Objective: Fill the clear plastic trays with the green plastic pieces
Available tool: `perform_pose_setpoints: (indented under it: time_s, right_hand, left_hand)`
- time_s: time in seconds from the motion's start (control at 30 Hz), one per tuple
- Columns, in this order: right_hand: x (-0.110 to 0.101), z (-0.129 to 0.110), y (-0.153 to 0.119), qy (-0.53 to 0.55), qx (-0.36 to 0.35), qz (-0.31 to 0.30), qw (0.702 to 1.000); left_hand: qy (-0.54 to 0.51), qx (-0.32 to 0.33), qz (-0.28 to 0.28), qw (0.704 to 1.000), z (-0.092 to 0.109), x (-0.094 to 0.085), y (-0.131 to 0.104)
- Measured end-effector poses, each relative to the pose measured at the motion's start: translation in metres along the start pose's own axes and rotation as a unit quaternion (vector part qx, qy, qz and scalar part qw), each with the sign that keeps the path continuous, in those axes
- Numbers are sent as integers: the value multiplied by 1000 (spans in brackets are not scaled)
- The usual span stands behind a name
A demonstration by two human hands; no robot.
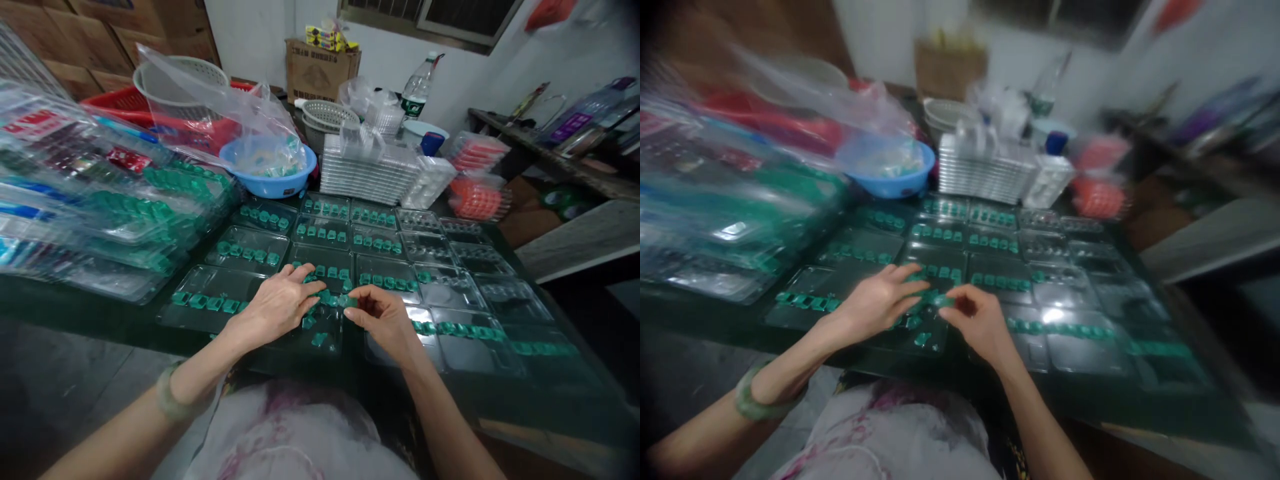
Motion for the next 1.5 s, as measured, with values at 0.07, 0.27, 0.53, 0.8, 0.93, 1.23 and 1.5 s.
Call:
perform_pose_setpoints:
  time_s: [0.07,0.27,0.53,0.8,0.93,1.23,1.5]
  right_hand:
    - [3,-4,-1,-5,-15,-1,1000]
    - [16,-7,-6,71,-5,10,997]
    - [28,-7,-15,153,25,6,988]
    - [35,11,-23,258,50,18,965]
    - [40,18,-27,310,72,-4,948]
    - [32,7,-32,316,81,1,945]
    - [28,-2,-48,391,183,43,901]
  left_hand:
    - [-103,-49,35,993,8,-5,1]
    - [-391,-183,49,901,28,-5,-4]
    - [-518,-268,31,812,15,16,-14]
    - [-618,-278,-4,736,23,31,-24]
    - [-630,-269,-9,729,27,34,-26]
    - [-619,-258,36,741,37,35,-26]
    - [-606,-245,101,750,58,37,-36]
Point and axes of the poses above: each hand's wrist, its own y-axis towards the middle knuckle, its own x-axis out of the palm, z = x × y, the point moved 3 cm from there along y, towards the middle knuckle, and after that the axes turned 13 degrees about z, right-handed, at the moved point
